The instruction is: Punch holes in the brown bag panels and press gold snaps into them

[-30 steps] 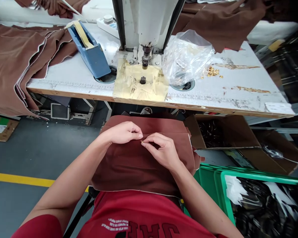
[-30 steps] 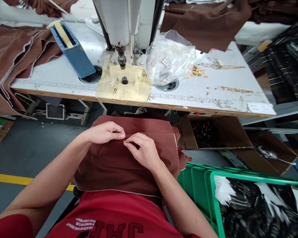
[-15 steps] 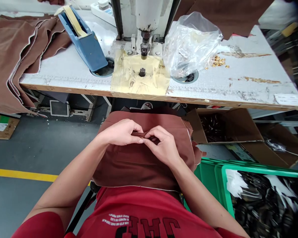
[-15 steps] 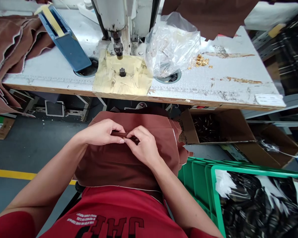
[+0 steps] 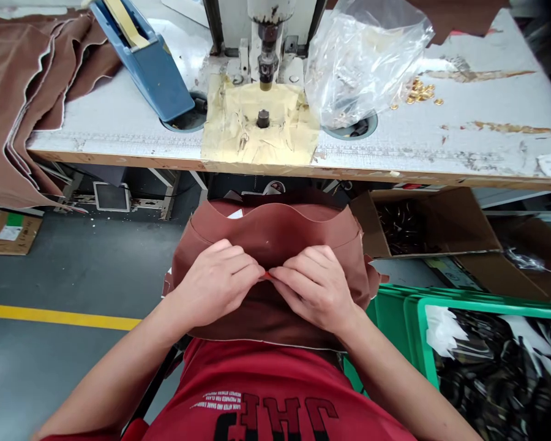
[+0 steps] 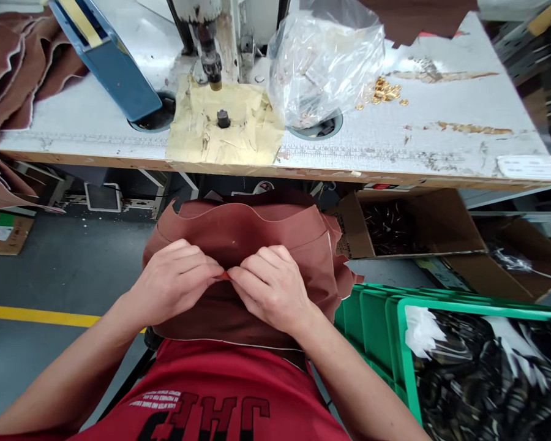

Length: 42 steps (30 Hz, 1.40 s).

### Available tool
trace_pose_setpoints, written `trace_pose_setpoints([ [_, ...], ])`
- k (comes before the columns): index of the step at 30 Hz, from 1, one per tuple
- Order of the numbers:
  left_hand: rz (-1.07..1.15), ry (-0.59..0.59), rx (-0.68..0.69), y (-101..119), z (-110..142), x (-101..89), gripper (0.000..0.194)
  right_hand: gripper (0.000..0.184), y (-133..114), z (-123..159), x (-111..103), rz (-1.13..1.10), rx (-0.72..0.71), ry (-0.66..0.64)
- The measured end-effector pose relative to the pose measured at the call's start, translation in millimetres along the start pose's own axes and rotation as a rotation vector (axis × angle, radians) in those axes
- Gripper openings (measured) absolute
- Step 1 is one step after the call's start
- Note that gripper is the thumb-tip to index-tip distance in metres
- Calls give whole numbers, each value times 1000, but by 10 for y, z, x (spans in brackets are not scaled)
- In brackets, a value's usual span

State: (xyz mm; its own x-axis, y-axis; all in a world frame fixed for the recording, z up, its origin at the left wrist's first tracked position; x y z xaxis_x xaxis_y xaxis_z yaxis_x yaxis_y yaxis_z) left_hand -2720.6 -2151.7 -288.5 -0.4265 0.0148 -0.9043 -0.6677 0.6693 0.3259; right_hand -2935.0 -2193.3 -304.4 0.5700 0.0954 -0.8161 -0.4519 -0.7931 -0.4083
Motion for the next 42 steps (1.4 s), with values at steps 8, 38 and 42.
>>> trace_pose_setpoints([
  [8,-102,88,188,41,58,-37,17,19,-78,13,-103,21,-79,40],
  [38,1172,66,-577,81,-54,-595,47,26,-316,-638,-611,-870,459,-401],
  [42,1116,62,-570,134,-59,-644,47,26,-377,-603,-651,-796,420,-336],
])
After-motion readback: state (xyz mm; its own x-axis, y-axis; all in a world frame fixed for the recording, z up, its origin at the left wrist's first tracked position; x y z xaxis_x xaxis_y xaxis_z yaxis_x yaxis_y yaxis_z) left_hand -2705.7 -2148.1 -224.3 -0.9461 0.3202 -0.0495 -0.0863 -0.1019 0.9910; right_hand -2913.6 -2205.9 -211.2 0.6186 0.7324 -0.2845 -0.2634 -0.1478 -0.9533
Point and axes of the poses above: each hand's wrist, its own z-axis away from the middle knuckle, its own x-axis out of the palm, y = z × x, the point moved 1 cm from there along -z, towards the middle knuckle, and after that the axes turned 5 degrees about x, right-handed, at the moved point
